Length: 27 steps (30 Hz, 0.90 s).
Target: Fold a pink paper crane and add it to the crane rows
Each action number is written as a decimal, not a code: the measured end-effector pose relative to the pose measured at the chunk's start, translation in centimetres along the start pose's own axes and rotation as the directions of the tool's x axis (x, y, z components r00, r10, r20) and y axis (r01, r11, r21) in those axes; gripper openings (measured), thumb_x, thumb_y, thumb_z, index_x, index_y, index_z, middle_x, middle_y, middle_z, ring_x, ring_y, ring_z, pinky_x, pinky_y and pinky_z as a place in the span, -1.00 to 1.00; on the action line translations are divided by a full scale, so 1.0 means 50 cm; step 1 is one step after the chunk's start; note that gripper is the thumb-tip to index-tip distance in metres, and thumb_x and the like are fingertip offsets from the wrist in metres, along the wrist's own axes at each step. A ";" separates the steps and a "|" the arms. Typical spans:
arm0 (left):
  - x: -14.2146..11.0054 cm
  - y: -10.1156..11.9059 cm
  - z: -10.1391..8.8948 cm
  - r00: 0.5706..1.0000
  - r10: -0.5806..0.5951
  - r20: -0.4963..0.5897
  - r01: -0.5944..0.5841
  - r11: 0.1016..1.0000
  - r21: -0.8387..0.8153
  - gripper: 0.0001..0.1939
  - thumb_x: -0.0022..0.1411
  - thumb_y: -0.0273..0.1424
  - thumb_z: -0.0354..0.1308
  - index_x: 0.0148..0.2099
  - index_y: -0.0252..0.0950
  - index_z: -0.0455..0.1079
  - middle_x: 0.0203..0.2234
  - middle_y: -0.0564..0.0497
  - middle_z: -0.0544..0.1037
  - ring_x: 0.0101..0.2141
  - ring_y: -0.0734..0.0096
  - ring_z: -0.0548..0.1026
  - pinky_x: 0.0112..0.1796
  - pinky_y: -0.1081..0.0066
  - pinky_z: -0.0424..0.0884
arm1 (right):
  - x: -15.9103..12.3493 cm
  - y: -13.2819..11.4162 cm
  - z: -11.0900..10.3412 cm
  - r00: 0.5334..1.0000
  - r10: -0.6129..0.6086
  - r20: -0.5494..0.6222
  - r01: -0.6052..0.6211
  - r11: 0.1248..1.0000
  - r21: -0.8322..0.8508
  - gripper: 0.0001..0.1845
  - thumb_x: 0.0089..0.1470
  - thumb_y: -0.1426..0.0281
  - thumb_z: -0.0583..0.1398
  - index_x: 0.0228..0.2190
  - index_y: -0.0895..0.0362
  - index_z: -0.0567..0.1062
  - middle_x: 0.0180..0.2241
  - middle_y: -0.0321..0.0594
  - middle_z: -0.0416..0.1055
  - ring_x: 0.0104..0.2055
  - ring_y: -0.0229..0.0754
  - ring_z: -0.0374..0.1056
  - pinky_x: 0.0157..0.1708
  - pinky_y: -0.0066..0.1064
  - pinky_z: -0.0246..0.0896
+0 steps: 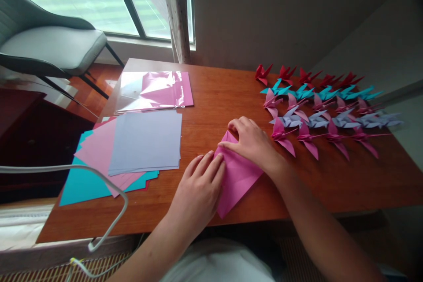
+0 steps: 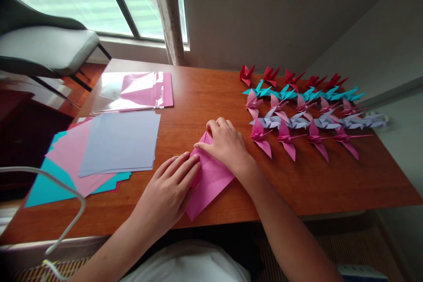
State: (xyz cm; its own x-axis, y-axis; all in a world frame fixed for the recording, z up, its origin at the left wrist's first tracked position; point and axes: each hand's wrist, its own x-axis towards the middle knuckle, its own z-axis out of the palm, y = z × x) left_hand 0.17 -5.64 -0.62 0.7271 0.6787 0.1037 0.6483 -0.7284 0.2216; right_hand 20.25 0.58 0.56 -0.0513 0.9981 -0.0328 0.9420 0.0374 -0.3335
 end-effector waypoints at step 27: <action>-0.013 -0.018 -0.009 0.992 -0.071 -0.104 0.049 0.978 -0.202 -0.51 0.36 -0.51 0.00 0.31 -0.32 0.27 0.26 -0.19 0.39 0.22 0.08 0.37 0.17 0.12 0.37 | 0.039 0.041 -0.008 0.991 -0.133 -0.027 0.134 0.930 0.342 -0.83 0.25 0.34 0.19 -0.32 0.13 0.57 -0.29 -0.25 0.56 -0.24 -0.21 0.42 -0.22 -0.41 0.21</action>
State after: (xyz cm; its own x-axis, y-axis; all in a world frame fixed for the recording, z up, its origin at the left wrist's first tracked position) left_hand -1.01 -5.38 -0.45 0.6521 0.7346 0.1877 0.6240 -0.6606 0.4175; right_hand 22.24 2.63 0.20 -0.1671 0.9852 0.0372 0.7558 0.1522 -0.6369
